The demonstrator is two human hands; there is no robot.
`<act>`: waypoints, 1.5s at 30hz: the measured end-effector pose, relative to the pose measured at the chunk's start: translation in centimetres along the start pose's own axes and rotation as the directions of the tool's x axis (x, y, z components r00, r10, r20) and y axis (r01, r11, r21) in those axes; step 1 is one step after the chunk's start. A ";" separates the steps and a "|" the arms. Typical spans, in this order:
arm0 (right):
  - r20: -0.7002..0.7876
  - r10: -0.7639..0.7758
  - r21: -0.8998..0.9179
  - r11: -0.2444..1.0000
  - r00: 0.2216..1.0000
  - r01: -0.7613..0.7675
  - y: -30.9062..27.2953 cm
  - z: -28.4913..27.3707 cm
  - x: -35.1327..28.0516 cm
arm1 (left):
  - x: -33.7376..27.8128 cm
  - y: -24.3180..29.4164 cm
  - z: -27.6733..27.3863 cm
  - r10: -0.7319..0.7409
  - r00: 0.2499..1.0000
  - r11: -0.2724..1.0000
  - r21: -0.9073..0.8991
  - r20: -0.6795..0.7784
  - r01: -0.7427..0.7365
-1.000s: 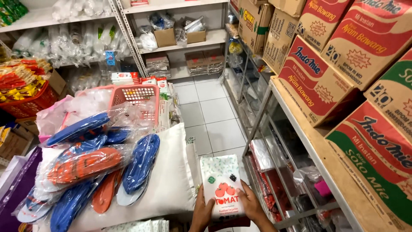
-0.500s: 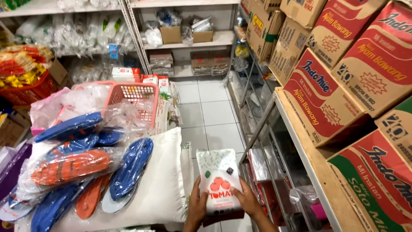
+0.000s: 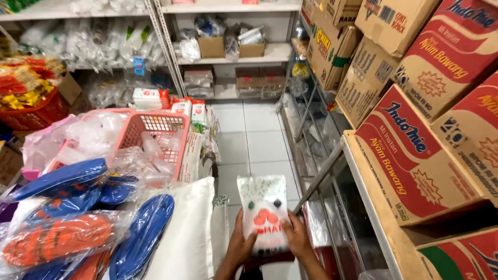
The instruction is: The person picks up a package of plastic bags from a stack, inspects it, and places it on a shelf before repeating the process with a second package.
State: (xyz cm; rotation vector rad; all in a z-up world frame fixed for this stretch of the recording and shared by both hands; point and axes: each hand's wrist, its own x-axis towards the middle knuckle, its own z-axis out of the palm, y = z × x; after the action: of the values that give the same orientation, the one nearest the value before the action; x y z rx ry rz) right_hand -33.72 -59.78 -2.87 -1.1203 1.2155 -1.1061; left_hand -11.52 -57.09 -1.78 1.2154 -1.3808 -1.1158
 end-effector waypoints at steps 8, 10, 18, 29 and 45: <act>0.043 0.030 0.007 1.000 0.999 -0.030 -2.7 1.1 11.2 | 11.8 -0.9 -1.6 0.111 0.994 0.993 -0.041 0.009 -0.110; 0.087 0.033 0.105 0.994 0.996 -0.042 -4.0 1.5 13.5 | 13.7 0.2 -2.3 0.098 0.995 0.994 -0.049 -0.010 -0.098; 0.144 0.105 0.073 0.991 0.984 -0.116 -7.0 3.3 19.8 | 22.5 1.8 -4.3 -0.065 0.998 0.997 -0.029 -0.011 0.064; -0.031 -0.304 -0.031 0.952 0.952 0.304 -11.7 1.4 32.4 | 37.9 5.5 -4.5 0.236 0.970 0.953 -0.181 -0.064 -0.244; 0.060 0.103 -0.018 0.995 0.993 -0.102 -1.8 -1.4 49.8 | 47.6 -5.4 -1.8 -0.105 0.989 0.994 -0.038 -0.105 0.102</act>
State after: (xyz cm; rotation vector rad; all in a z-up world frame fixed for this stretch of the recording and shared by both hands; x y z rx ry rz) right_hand -33.12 -109.43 -7.05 -1.0828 1.2216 -0.9802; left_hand -11.65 -105.04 -2.90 1.3164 -1.2261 -1.1237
